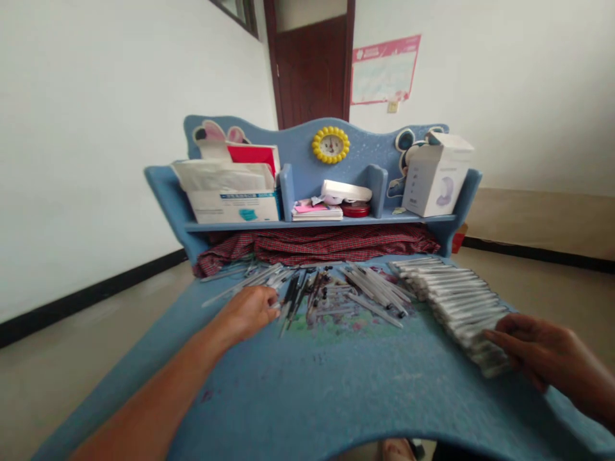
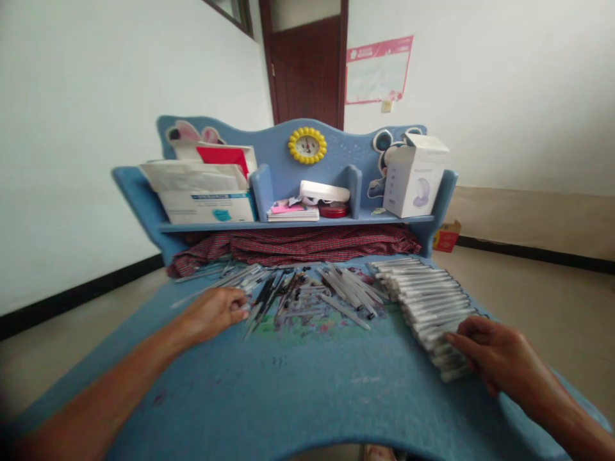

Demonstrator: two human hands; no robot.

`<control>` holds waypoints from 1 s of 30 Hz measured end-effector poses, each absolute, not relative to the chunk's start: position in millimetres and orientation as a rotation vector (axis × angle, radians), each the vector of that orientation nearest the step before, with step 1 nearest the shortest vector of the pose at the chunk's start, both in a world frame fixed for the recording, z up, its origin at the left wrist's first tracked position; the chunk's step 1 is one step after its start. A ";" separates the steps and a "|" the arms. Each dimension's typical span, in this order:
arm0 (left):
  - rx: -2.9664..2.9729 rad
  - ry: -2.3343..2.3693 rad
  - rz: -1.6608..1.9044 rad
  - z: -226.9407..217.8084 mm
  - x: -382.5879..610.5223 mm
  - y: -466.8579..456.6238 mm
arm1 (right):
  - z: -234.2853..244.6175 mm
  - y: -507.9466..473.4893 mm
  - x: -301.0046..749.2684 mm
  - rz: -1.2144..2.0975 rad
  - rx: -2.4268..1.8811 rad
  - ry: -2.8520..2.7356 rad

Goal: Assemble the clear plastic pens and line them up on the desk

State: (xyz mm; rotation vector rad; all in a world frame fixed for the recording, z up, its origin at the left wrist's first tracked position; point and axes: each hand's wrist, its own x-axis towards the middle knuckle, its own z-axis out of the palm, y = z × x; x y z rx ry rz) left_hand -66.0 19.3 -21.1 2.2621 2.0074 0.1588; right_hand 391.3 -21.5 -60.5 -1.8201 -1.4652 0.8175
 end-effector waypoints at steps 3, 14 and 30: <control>2.225 1.999 0.214 -26.2 -68.2 18.3 | -61.7 -22.7 389.1 0.883 -1.786 -1.547; 2.154 2.015 0.302 -25.5 -66.8 12.4 | -16.4 -22.1 251.0 0.755 -1.360 -2.098; 2.238 2.004 0.468 -27.0 -66.9 9.9 | -27.1 49.9 186.4 -0.122 -1.787 -2.685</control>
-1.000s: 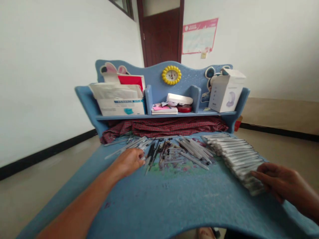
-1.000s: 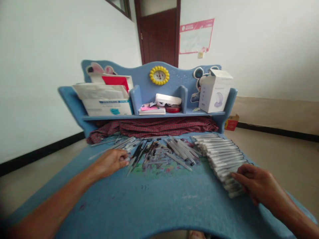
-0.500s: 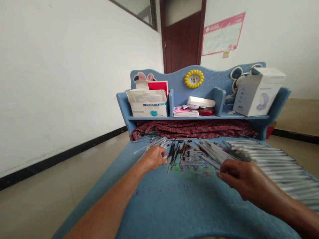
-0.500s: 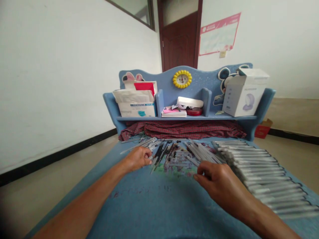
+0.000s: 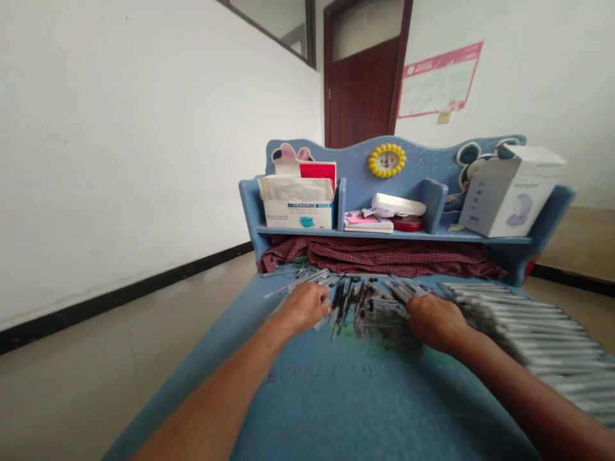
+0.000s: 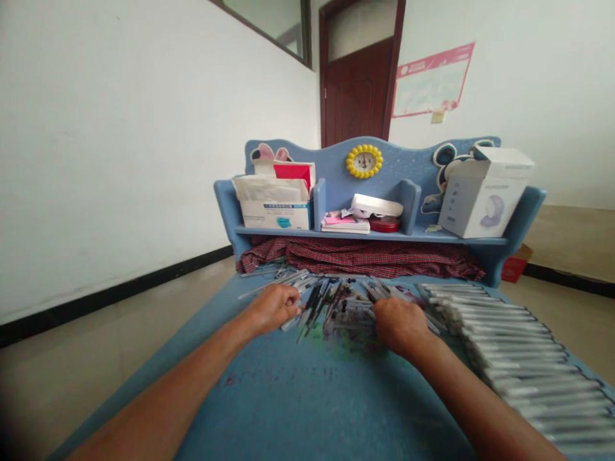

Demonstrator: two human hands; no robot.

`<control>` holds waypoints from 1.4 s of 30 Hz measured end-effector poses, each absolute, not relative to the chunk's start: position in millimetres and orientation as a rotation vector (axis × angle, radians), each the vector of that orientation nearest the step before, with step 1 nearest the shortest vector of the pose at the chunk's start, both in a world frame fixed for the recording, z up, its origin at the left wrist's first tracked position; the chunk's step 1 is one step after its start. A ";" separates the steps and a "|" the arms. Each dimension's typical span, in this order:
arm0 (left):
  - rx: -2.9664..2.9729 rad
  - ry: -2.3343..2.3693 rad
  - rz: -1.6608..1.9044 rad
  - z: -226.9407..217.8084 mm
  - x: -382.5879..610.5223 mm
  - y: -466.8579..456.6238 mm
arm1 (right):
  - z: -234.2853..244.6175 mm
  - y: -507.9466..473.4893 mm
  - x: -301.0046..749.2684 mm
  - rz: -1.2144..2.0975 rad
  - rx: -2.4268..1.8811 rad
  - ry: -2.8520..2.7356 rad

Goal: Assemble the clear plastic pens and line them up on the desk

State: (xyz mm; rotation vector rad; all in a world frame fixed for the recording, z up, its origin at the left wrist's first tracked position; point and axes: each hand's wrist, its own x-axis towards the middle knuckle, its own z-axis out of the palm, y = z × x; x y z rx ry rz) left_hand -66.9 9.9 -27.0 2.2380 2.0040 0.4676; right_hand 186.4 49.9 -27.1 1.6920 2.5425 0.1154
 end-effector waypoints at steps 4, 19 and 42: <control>2.232 1.955 0.584 -28.4 -66.2 10.8 | -29.2 50.8 189.4 0.164 1.641 2.588; 2.240 1.873 0.623 -22.6 -42.5 -1.8 | -24.2 30.1 191.5 0.011 1.467 3.336; 2.481 2.023 -0.052 -15.6 -7.1 -24.6 | -32.9 22.6 189.9 -0.236 1.360 3.458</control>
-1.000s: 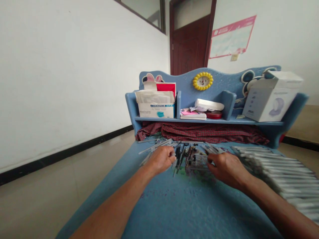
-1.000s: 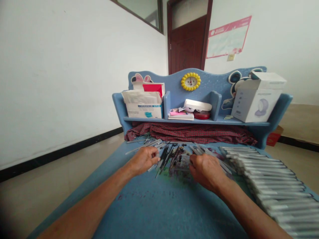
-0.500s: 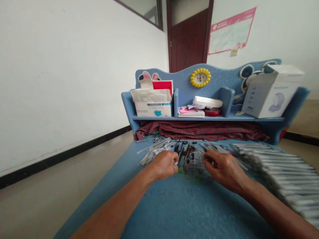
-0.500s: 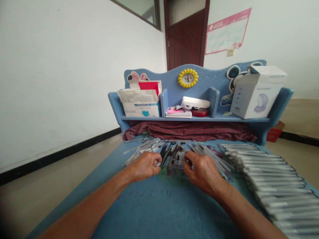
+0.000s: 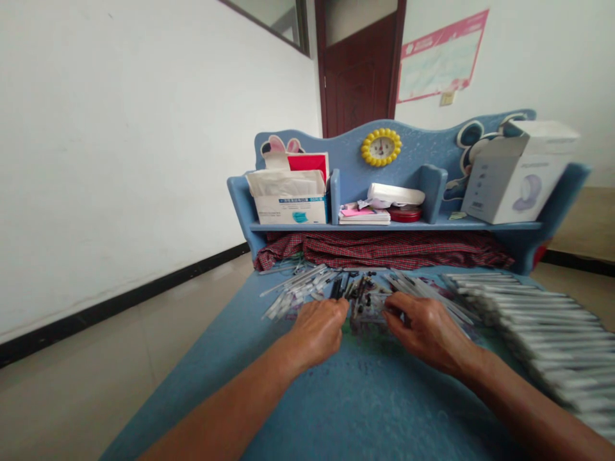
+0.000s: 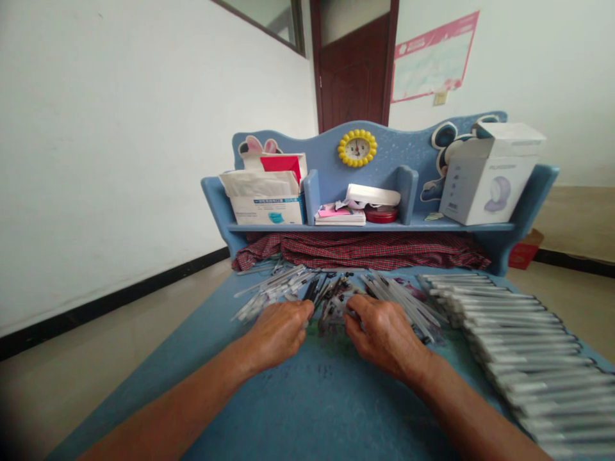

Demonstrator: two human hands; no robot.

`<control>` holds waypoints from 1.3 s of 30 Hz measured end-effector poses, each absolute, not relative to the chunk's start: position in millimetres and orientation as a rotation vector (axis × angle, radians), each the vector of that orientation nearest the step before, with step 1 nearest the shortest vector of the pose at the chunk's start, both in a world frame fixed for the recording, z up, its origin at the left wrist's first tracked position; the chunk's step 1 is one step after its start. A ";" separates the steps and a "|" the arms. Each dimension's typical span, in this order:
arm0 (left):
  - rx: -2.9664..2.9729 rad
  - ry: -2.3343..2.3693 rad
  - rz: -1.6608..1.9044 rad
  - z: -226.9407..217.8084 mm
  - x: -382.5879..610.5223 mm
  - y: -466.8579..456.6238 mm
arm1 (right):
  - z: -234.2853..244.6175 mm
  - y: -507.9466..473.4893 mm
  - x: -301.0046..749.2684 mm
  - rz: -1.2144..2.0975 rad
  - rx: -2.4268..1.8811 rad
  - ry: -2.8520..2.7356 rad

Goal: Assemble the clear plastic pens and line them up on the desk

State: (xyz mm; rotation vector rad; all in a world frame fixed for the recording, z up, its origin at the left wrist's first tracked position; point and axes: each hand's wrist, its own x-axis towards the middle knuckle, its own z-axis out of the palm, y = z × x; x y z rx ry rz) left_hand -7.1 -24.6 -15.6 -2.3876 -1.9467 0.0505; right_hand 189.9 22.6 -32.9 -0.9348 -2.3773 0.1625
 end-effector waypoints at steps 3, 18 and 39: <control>-2.344 -1.903 0.006 -16.9 -0.8 -28.9 | -34.5 23.5 190.1 0.129 -0.926 -2.350; -2.274 -1.852 0.237 -15.8 -5.8 -23.9 | -48.6 37.5 194.9 -0.307 -0.864 -2.436; -2.407 -1.951 -0.059 14.4 -36.6 -23.5 | -43.6 47.2 200.5 -0.560 -1.250 -2.507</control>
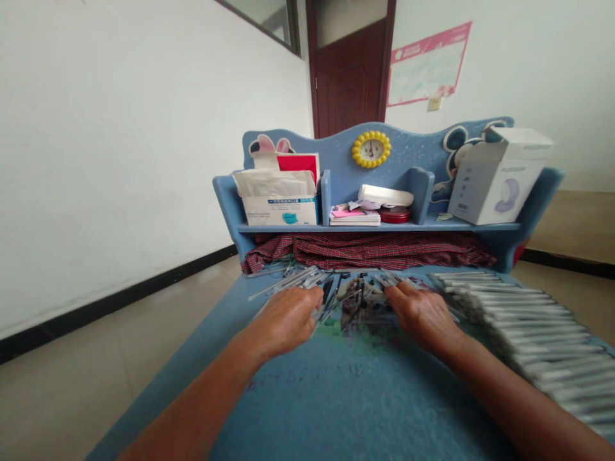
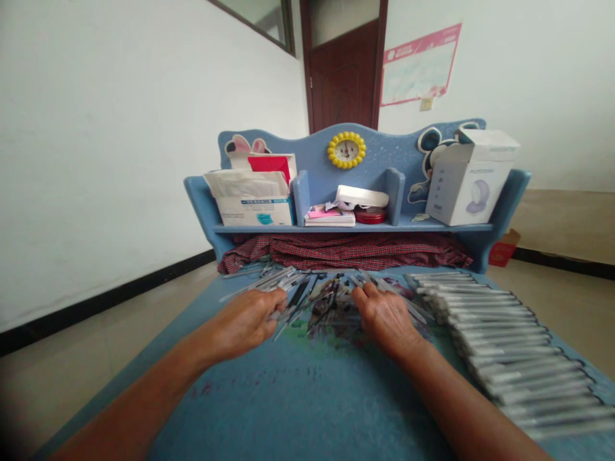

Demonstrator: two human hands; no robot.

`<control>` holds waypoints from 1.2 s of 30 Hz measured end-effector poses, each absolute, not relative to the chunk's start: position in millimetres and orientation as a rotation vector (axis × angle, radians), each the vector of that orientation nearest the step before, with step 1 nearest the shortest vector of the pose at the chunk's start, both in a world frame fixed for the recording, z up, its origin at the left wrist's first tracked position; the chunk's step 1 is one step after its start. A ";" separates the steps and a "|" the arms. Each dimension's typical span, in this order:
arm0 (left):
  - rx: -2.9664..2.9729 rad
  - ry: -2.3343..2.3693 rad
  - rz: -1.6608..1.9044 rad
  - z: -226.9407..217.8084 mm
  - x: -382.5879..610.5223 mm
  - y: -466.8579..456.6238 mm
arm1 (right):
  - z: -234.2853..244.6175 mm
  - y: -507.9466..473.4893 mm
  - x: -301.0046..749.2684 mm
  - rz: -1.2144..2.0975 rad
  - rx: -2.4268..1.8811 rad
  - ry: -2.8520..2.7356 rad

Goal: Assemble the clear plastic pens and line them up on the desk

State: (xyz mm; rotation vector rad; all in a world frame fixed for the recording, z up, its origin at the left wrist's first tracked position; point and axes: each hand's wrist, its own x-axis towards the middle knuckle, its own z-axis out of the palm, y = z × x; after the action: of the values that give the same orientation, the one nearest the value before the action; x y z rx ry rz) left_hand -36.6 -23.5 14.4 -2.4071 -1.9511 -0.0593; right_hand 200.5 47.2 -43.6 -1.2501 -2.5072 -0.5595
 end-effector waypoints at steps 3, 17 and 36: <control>-2.463 -1.922 -0.126 13.7 -36.4 -24.7 | -43.8 49.9 201.5 -0.553 -1.285 -2.508; -2.564 -1.875 -0.160 14.0 -28.5 -29.9 | -44.8 51.2 202.5 -0.587 -1.325 -2.521; -2.570 -1.818 -0.184 12.2 -32.0 -29.2 | -46.9 52.7 204.8 -0.585 -1.287 -2.495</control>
State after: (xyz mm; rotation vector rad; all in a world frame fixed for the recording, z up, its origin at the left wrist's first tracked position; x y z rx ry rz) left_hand -32.0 -29.2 12.2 -2.5699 -1.8180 -0.1842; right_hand 204.8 52.7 -46.9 -1.2865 -2.4951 -0.5853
